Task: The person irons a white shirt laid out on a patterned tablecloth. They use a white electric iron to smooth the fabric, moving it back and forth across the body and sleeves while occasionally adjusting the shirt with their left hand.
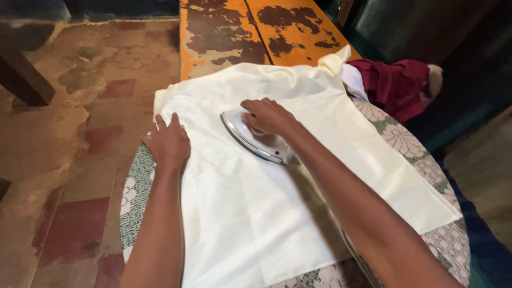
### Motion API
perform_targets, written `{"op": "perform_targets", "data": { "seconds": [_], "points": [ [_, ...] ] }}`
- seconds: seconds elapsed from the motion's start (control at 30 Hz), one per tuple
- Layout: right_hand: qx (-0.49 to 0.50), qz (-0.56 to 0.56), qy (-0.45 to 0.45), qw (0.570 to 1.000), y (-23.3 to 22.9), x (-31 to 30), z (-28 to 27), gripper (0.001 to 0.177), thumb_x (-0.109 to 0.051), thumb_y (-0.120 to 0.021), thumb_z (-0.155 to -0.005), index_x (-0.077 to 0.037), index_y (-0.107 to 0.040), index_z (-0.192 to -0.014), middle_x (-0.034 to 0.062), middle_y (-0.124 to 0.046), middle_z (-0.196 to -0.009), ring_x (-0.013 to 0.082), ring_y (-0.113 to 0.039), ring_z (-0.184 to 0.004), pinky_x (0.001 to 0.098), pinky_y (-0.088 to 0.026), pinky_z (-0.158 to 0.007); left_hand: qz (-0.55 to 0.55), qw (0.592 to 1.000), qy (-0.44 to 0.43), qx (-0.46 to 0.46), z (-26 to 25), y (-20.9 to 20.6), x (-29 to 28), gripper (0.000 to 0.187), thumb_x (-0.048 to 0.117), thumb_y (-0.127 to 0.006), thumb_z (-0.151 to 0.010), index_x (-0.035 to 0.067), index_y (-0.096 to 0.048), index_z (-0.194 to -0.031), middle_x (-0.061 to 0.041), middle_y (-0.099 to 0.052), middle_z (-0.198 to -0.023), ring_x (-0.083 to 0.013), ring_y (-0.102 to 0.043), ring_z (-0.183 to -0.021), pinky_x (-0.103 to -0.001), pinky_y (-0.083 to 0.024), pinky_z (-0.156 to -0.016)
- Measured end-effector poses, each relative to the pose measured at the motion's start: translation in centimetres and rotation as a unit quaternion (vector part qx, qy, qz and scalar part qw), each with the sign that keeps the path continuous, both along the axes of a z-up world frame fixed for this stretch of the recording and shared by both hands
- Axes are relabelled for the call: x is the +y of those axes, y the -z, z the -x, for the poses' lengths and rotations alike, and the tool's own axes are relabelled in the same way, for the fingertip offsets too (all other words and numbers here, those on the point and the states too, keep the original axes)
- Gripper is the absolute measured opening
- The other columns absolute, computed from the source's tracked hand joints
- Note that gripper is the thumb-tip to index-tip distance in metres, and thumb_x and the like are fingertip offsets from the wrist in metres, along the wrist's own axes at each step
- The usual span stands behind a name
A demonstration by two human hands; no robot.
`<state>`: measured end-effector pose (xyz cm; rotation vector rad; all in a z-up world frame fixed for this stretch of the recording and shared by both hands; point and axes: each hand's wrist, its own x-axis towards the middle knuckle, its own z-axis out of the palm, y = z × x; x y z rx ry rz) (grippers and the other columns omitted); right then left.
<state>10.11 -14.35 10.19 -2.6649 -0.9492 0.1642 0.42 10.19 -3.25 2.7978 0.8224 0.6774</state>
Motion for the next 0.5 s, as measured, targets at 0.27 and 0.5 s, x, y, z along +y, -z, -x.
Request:
{"op": "perform_targets", "data": {
  "seconds": [0.27, 0.5],
  "points": [
    [-0.009, -0.025, -0.046, 0.999, -0.1, 1.1, 0.2, 0.046, -0.040, -0.062, -0.096, -0.022, -0.062, -0.138, 0.0125, -0.072, -0.121, 0.0345, -0.065, -0.115, 0.0474, -0.052, -0.095, 0.068, 0.997, -0.004, 0.029, 0.9, -2.2, -0.2, 0.046, 0.034, -0.053, -0.101, 0.022, -0.056, -0.146, -0.016, -0.050, -0.150, -0.0373, -0.048, -0.137, -0.073, -0.029, -0.107],
    [0.039, 0.043, -0.188, 0.980, -1.3, -0.5, 4.6, 0.053, -0.042, -0.059, -0.094, -0.027, -0.058, -0.144, 0.0197, -0.076, -0.095, 0.0373, -0.071, -0.090, 0.0476, -0.055, -0.087, 0.090, 0.996, 0.013, -0.022, 2.1, -3.1, -0.4, 0.046, 0.033, -0.056, -0.099, 0.022, -0.059, -0.144, -0.012, -0.056, -0.142, -0.0362, -0.050, -0.134, -0.069, -0.034, -0.106]
  ]
}}
